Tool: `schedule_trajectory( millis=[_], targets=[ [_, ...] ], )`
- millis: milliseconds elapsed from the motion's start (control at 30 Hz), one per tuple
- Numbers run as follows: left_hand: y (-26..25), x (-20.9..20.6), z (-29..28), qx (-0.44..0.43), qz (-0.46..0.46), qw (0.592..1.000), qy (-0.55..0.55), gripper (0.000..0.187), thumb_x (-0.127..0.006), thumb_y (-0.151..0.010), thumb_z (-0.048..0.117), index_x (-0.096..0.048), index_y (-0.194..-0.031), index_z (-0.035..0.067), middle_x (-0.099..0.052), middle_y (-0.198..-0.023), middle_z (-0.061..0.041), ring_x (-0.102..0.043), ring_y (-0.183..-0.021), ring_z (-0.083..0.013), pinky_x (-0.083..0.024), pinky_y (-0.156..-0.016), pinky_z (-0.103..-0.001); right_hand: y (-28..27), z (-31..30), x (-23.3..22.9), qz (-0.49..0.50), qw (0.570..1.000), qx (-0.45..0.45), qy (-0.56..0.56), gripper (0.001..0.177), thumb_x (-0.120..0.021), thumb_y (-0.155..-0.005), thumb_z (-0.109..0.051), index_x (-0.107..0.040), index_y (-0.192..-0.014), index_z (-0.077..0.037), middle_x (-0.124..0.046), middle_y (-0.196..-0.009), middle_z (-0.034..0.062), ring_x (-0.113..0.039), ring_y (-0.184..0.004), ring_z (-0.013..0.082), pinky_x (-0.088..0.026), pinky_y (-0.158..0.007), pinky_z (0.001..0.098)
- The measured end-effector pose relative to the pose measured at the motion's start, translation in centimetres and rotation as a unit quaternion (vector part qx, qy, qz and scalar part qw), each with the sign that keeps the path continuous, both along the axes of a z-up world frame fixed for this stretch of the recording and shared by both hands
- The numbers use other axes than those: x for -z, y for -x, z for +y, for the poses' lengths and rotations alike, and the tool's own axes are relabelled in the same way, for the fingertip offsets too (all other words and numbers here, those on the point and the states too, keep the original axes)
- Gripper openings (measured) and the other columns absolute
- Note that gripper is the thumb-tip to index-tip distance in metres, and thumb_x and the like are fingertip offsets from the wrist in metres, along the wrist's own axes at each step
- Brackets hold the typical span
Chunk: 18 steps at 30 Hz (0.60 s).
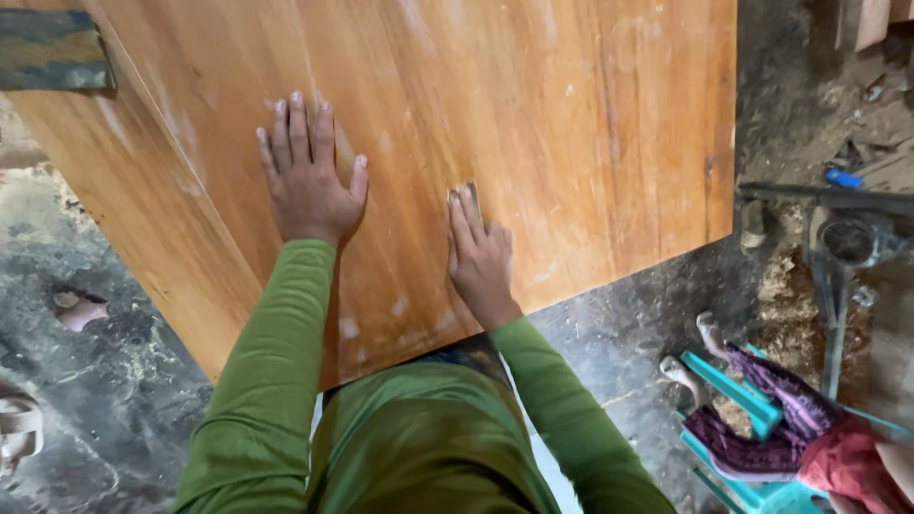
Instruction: The person sands a large wooden board using a sanding block. They move the block back and forth across the surface of the board, covering different areas to smooth the wood.
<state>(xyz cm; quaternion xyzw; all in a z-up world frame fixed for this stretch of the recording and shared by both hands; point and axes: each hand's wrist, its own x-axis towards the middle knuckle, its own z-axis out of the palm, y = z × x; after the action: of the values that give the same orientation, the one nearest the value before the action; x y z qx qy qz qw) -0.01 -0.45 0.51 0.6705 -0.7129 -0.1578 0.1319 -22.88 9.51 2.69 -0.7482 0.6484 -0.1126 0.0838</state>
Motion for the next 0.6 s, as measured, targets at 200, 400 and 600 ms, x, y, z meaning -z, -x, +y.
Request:
schedule_trajectory(
  millis=[200,400,600],
  targets=[
    [-0.1,-0.4,0.3,0.001,0.007,1.000,-0.015,0.075,-0.062,-0.103,0.043,-0.039,-0.165,0.008,-0.026,-0.172,-0.020,-0.019,-0.160,-0.0373,-0.010,-0.130,-0.058,-0.3,-0.7,0.3,-0.061,0.996,0.043,-0.058,0.056,-0.060,-0.101,-0.012,-0.050,-0.156,-0.012,-0.043,-0.165,0.0072,-0.052,-0.085,0.0238,-0.042,-0.082,0.0375],
    [-0.1,0.0,0.5,0.009,-0.004,1.000,-0.016,0.075,-0.062,-0.104,0.043,-0.038,-0.166,0.008,-0.025,-0.173,-0.021,-0.018,-0.160,-0.0373,-0.010,-0.130,-0.058,0.2,-1.9,1.2,-0.018,1.000,0.013,-0.009,0.058,-0.062,-0.100,-0.011,-0.049,-0.156,-0.013,-0.044,-0.166,0.0039,-0.051,-0.092,0.0242,-0.040,-0.092,0.0380],
    [0.2,-0.7,0.1,0.000,0.006,1.000,-0.013,0.074,-0.062,-0.103,0.042,-0.039,-0.165,0.009,-0.025,-0.172,-0.019,-0.019,-0.160,-0.0372,-0.011,-0.130,-0.058,-0.3,-0.2,-0.4,-0.030,0.999,0.019,-0.022,0.060,-0.062,-0.098,-0.013,-0.047,-0.156,-0.009,-0.041,-0.166,0.0069,-0.054,-0.097,0.0230,-0.038,-0.089,0.0393]
  ],
)
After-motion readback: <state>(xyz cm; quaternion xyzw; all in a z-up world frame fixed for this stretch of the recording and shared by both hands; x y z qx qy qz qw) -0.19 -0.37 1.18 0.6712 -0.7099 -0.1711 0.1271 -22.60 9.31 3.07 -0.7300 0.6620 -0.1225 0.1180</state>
